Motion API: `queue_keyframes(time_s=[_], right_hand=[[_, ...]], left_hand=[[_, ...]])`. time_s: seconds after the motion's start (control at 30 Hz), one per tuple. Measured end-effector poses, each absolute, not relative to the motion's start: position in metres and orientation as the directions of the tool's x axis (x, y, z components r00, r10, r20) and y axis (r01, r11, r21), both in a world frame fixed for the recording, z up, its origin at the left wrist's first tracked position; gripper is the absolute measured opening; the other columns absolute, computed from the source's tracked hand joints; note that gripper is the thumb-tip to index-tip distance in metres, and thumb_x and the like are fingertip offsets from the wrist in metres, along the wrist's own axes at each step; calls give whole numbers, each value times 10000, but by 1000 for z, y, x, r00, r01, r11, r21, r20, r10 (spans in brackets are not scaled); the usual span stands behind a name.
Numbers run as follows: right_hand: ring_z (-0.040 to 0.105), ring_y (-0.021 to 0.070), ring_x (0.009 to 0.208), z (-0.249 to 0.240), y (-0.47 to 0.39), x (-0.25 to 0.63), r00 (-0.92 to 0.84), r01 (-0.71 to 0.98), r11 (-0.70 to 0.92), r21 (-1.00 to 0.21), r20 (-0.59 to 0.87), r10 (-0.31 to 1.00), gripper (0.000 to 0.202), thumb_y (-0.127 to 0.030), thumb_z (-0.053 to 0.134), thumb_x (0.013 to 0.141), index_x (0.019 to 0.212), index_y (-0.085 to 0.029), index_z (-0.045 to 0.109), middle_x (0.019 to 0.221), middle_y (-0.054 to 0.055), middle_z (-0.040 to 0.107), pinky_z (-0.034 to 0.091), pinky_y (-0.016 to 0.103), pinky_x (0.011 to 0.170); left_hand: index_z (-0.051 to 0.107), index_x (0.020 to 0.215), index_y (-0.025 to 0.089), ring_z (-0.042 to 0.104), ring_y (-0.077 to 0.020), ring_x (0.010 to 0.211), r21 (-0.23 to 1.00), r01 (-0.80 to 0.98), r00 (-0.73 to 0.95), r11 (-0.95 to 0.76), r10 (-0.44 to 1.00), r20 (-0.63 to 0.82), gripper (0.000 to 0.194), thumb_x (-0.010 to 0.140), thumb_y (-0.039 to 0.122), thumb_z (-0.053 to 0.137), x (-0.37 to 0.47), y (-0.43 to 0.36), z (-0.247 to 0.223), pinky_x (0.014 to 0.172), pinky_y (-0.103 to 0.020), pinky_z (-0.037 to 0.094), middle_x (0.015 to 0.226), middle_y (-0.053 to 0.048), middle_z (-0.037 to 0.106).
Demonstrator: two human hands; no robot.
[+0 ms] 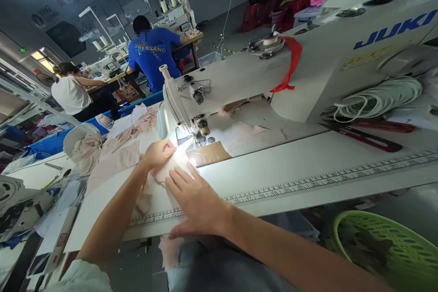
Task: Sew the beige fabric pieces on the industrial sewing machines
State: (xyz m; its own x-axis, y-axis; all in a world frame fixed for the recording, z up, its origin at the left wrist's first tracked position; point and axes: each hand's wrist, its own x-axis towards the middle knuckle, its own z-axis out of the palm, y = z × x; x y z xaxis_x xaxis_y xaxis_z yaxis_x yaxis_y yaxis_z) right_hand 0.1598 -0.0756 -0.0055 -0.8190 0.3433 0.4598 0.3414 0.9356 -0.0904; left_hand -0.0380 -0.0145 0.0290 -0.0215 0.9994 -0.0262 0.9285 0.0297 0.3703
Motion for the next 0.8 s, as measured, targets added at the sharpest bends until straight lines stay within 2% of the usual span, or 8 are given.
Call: queue_keyframes(time_s=[0.07,0.13,0.2,0.23,0.3,0.4,0.6,0.8], right_hand=[[508,340,1130,-16,-90,160,-817,355,932,-72,461,347,1001,-775,716,662,1348,-71,532,1176,166,623,329,545,1083],[554,274,935,-25,-106,165,-799,332,941,-68,510,319,536,-457,734,818,1213,-114,616,978,102,649,439,458,937],[532,207,768,-30,-125,175,-757,227,958,-175,587,287,101,-164,564,912,958,-162,653,803,49,619,457,359,770],[519,187,727,-32,-135,181,-739,144,946,-290,604,298,172,-106,486,930,862,-178,627,758,36,603,446,329,720],[523,161,689,-35,-154,195,-758,-15,793,-610,524,389,240,-143,425,974,795,-199,574,729,17,593,439,291,671],[579,146,684,-46,-174,212,-865,-10,286,-958,152,479,222,-328,479,982,816,-225,583,742,-9,615,448,246,614],[643,235,751,-107,-173,225,-597,165,-284,-945,-325,734,426,-640,577,824,753,-221,599,748,20,655,521,322,675],[690,355,891,-174,-143,233,-348,418,-130,-899,-291,891,442,-603,430,842,782,-233,666,843,113,730,541,484,797]], left_hand=[[584,760,189,508,-141,661,488,872,37,16,994,-100,148,857,276,513,-44,-30,34,629,-250,381,661,34,544],[572,763,186,448,-113,610,604,797,100,0,986,-132,195,870,340,519,-59,-55,39,585,-224,337,622,48,475],[562,758,187,388,-100,568,685,727,102,44,980,-171,255,860,420,553,-83,-93,43,546,-216,309,598,53,427],[563,756,190,365,-100,551,705,702,72,100,975,-210,282,848,456,576,-97,-118,45,527,-217,298,590,52,418],[561,731,193,336,-102,527,709,664,-6,237,950,-312,339,834,514,596,-123,-174,48,506,-222,291,572,49,398],[600,743,192,414,-116,558,699,590,-40,404,879,-475,364,818,548,620,-144,-256,44,539,-229,361,632,19,482],[596,722,190,535,-158,685,666,599,-68,445,857,-511,319,831,489,609,-130,-295,-45,650,-255,438,703,-7,580],[588,729,200,620,-198,777,698,584,-36,414,873,-487,359,824,545,591,-104,-246,-145,757,-320,530,767,-40,653]])
